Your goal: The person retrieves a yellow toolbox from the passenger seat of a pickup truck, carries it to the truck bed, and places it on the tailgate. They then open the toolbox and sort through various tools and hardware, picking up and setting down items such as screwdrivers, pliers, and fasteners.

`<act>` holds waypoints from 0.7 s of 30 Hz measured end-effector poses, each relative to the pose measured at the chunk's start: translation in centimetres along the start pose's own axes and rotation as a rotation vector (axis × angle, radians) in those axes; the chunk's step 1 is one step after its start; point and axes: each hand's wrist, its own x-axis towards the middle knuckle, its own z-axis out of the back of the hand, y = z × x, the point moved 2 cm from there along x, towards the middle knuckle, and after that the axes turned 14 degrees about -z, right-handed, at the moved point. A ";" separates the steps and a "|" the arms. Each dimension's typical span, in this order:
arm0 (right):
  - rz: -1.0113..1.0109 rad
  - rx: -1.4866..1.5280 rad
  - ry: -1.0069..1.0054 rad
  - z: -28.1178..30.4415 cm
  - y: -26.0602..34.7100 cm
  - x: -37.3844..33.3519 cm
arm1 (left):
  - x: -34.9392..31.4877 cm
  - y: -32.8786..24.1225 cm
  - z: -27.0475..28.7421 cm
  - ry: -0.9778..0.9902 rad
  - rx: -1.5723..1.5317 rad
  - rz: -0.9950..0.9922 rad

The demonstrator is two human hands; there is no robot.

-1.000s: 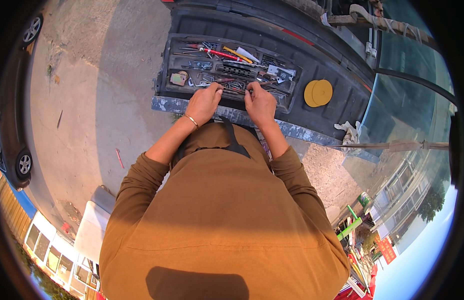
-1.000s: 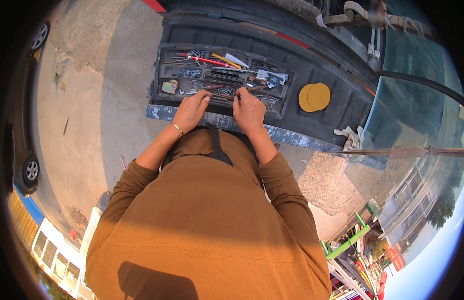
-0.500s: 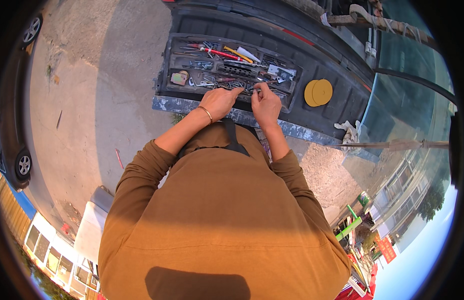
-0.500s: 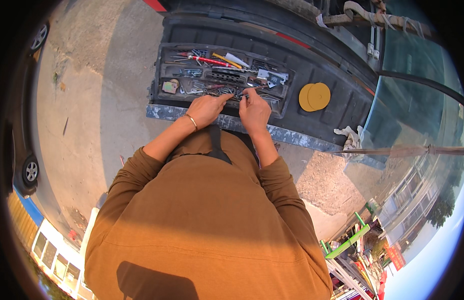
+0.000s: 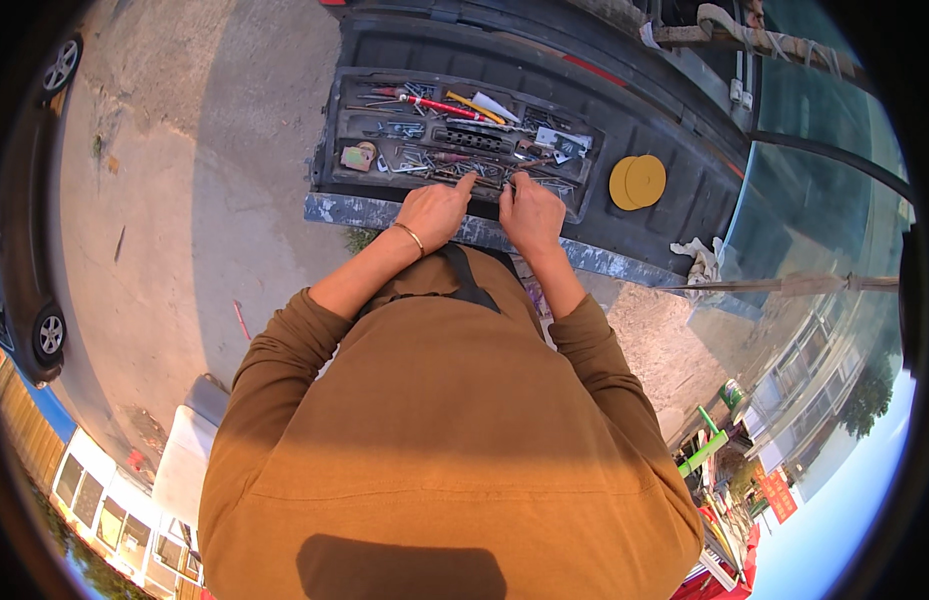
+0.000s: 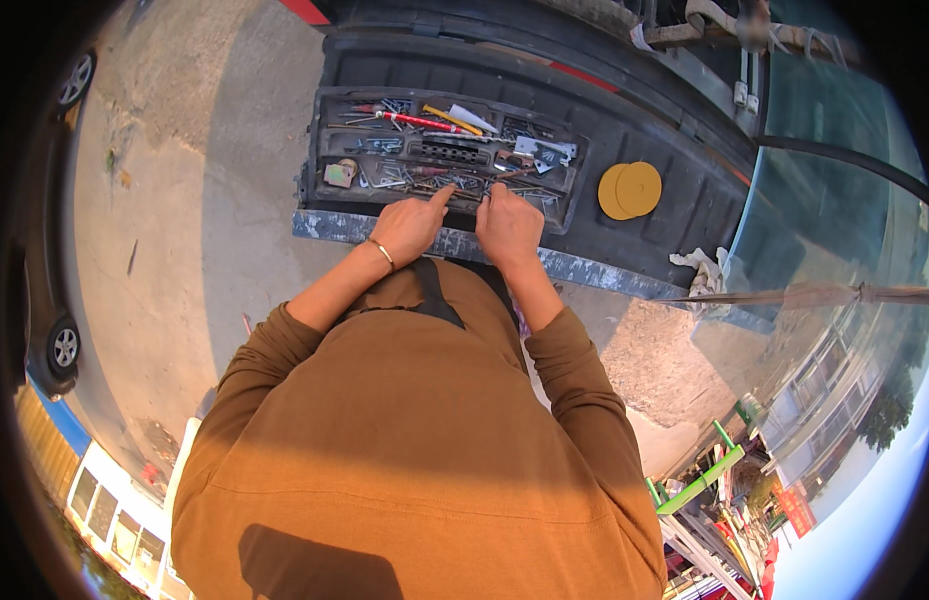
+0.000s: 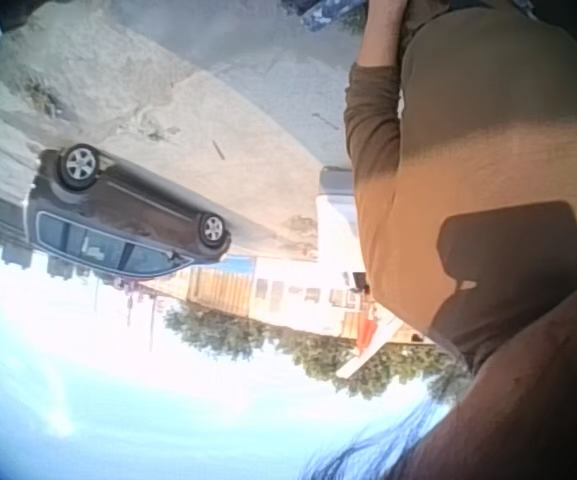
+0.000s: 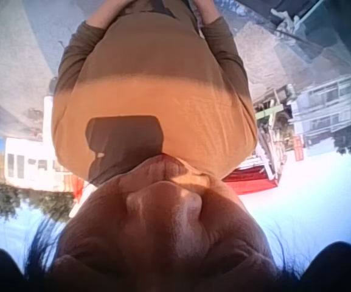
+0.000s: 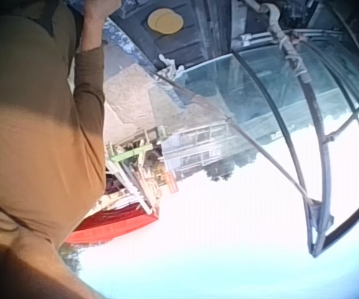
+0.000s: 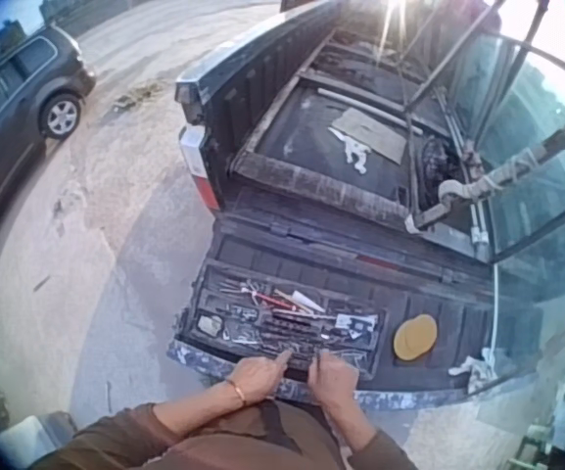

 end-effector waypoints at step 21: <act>0.144 0.082 0.029 -1.2 -0.4 1.4 | 0.2 -0.2 0.5 0.007 0.042 -0.035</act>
